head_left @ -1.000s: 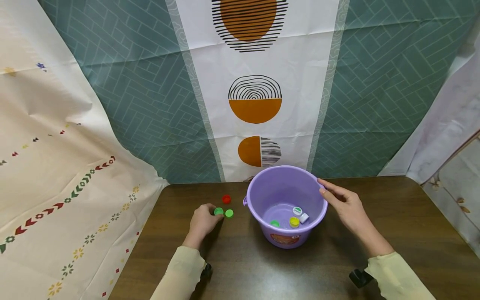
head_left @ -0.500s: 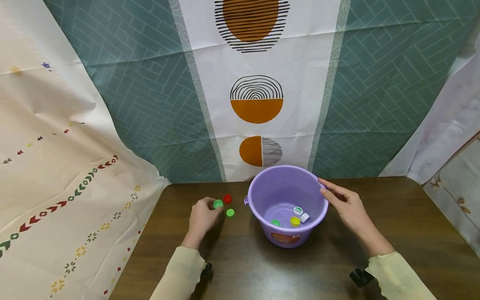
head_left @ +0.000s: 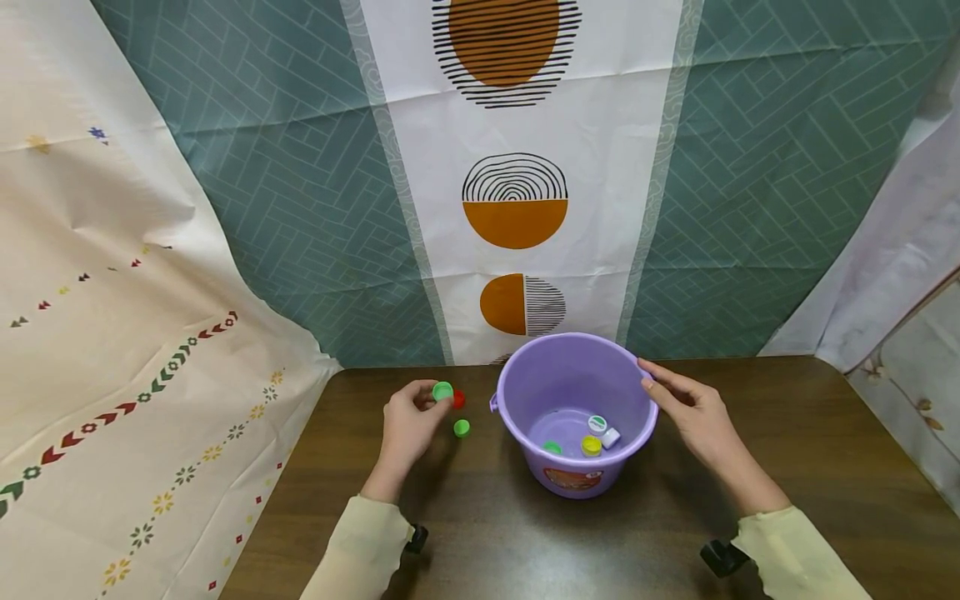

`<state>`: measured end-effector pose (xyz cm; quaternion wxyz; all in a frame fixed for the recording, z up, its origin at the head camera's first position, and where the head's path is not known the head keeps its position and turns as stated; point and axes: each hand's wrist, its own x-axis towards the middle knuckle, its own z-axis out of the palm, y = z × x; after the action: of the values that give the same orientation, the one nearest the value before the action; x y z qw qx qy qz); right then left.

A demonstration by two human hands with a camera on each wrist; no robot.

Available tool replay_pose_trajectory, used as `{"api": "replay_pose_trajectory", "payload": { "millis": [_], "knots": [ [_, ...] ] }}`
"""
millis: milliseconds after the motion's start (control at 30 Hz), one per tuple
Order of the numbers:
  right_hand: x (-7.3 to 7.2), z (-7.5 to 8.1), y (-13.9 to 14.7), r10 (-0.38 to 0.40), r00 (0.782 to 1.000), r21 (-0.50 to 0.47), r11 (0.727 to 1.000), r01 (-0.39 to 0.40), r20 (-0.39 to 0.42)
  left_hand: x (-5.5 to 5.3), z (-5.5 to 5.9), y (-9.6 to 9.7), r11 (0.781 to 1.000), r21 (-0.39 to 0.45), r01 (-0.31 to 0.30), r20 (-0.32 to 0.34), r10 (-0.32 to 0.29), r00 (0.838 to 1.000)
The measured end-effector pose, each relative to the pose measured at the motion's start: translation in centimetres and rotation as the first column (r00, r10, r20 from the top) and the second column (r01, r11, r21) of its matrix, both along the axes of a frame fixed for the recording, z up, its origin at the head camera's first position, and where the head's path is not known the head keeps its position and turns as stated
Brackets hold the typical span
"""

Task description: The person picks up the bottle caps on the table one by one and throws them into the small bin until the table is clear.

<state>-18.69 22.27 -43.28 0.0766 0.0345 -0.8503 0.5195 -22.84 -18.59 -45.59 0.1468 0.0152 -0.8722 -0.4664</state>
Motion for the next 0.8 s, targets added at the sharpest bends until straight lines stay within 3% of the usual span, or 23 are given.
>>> {"api": "replay_pose_trajectory", "payload": {
  "millis": [200,400,633,800],
  "knots": [
    [0.6,1.1,-0.5,0.005,1.0,-0.023,1.0,-0.005,-0.004,0.4,1.6,0.8,0.995,0.096,0.019,-0.069,-0.012,0.998],
    [0.1,0.3,-0.1,0.002,1.0,-0.021,1.0,-0.002,-0.007,1.0,3.3,1.7,0.986,0.157,0.049,-0.141,-0.027,0.99],
    [-0.1,-0.2,0.0,0.017,1.0,-0.046,0.999,-0.018,-0.025,3.3,7.8,3.5,0.971,0.214,0.104,-0.131,-0.077,0.988],
    [-0.1,-0.4,0.0,0.027,0.999,-0.084,0.996,-0.03,-0.037,2.8,7.3,3.8,0.955,0.268,0.127,-0.127,-0.095,0.987]
  ]
}}
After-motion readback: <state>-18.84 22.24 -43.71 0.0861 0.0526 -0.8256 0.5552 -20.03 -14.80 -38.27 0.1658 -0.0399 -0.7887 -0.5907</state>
